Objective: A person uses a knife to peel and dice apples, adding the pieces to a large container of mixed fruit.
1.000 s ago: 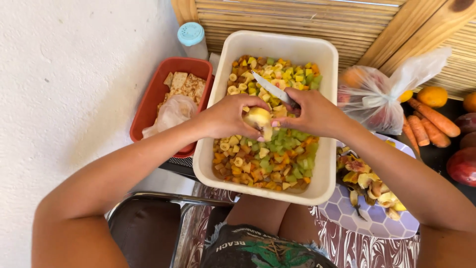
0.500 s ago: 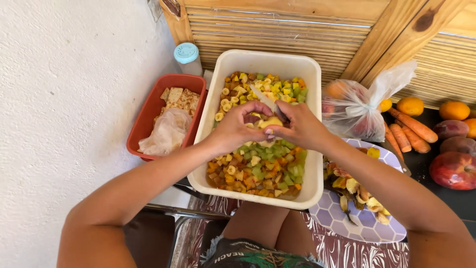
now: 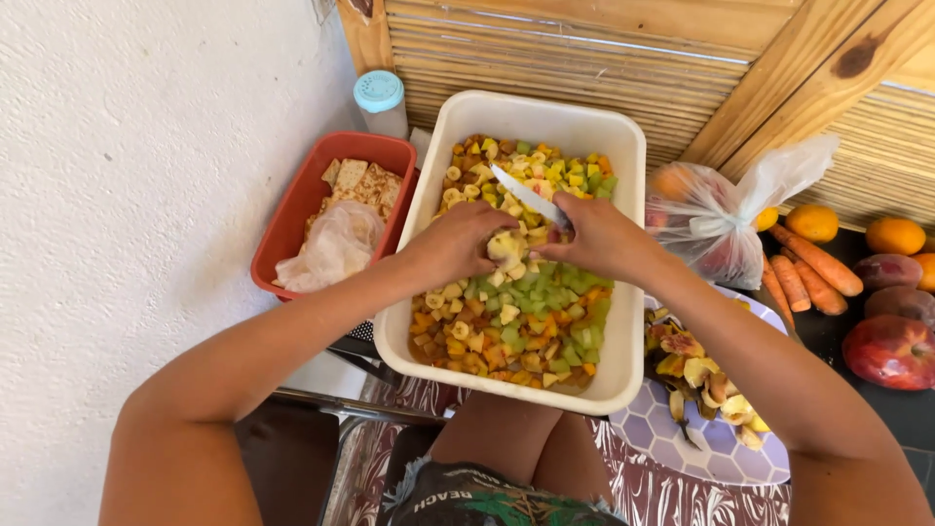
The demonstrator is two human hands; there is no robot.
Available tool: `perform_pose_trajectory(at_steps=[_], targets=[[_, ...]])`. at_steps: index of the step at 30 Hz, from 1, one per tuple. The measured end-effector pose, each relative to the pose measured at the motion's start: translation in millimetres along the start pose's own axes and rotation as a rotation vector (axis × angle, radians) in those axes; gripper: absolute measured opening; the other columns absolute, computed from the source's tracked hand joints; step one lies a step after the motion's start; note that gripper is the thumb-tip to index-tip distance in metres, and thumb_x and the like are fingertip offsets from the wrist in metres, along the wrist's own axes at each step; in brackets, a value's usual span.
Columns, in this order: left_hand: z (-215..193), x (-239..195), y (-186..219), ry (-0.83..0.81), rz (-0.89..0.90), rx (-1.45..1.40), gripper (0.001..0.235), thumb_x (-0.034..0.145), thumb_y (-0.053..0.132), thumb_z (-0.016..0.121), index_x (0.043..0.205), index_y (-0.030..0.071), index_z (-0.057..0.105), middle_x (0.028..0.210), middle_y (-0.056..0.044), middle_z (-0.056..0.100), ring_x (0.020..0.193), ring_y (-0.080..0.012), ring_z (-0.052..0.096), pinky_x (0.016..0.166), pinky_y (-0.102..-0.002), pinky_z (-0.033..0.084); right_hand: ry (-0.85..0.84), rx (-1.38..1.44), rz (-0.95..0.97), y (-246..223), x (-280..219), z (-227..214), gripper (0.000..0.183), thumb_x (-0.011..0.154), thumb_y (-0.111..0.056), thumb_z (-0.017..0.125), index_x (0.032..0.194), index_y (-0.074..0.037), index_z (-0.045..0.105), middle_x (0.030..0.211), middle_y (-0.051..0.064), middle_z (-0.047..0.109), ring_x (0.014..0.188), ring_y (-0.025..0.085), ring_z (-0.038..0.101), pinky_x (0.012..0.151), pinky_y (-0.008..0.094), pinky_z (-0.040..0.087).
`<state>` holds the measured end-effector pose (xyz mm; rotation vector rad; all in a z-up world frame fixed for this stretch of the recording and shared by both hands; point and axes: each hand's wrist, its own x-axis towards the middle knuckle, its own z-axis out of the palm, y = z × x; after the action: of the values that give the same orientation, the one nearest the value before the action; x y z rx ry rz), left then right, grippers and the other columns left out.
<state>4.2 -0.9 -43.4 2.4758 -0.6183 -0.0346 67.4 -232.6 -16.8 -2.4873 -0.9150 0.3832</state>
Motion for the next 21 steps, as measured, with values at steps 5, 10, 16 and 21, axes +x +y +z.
perform_pose_trajectory(at_steps=[5,10,16,21], targets=[[-10,4,8,0.040,-0.057,-0.209,0.067,0.074,0.019,0.081,0.135,0.004,0.057,0.124,-0.027,0.061,0.120,-0.0478,0.058,0.099,-0.056,0.050,0.062,0.028,-0.147,2,0,7,0.053,0.074,-0.036,0.090,0.093,-0.006,0.051,0.067,0.007,0.061,0.064,0.028,0.065,0.063,0.036,0.052],[-17,9,16,0.128,-0.032,-0.483,0.059,0.073,0.025,0.084,0.127,0.011,0.064,0.117,-0.016,0.070,0.114,-0.0326,0.065,0.096,-0.044,0.054,0.154,-0.061,-0.198,12,2,5,0.065,0.072,-0.049,0.088,0.101,-0.006,0.048,0.065,0.009,0.059,0.066,0.032,0.066,0.065,0.039,0.053],[-15,9,16,0.181,-0.052,-0.469,0.036,0.066,0.034,0.089,0.082,0.007,0.072,0.073,-0.005,0.071,0.075,-0.0137,0.062,0.064,-0.032,0.053,0.206,-0.249,-0.245,13,-3,8,0.074,0.073,-0.067,0.079,0.105,-0.005,0.052,0.070,0.012,0.064,0.070,0.038,0.069,0.065,0.046,0.054],[-4,14,-6,0.224,-0.086,-0.588,0.035,0.068,0.027,0.090,0.093,0.006,0.079,0.080,-0.007,0.078,0.076,-0.0109,0.064,0.063,-0.031,0.055,0.321,-0.300,-0.296,14,-6,19,0.063,0.093,-0.059,0.060,0.119,-0.002,0.053,0.068,0.014,0.064,0.069,0.041,0.069,0.063,0.052,0.054]])
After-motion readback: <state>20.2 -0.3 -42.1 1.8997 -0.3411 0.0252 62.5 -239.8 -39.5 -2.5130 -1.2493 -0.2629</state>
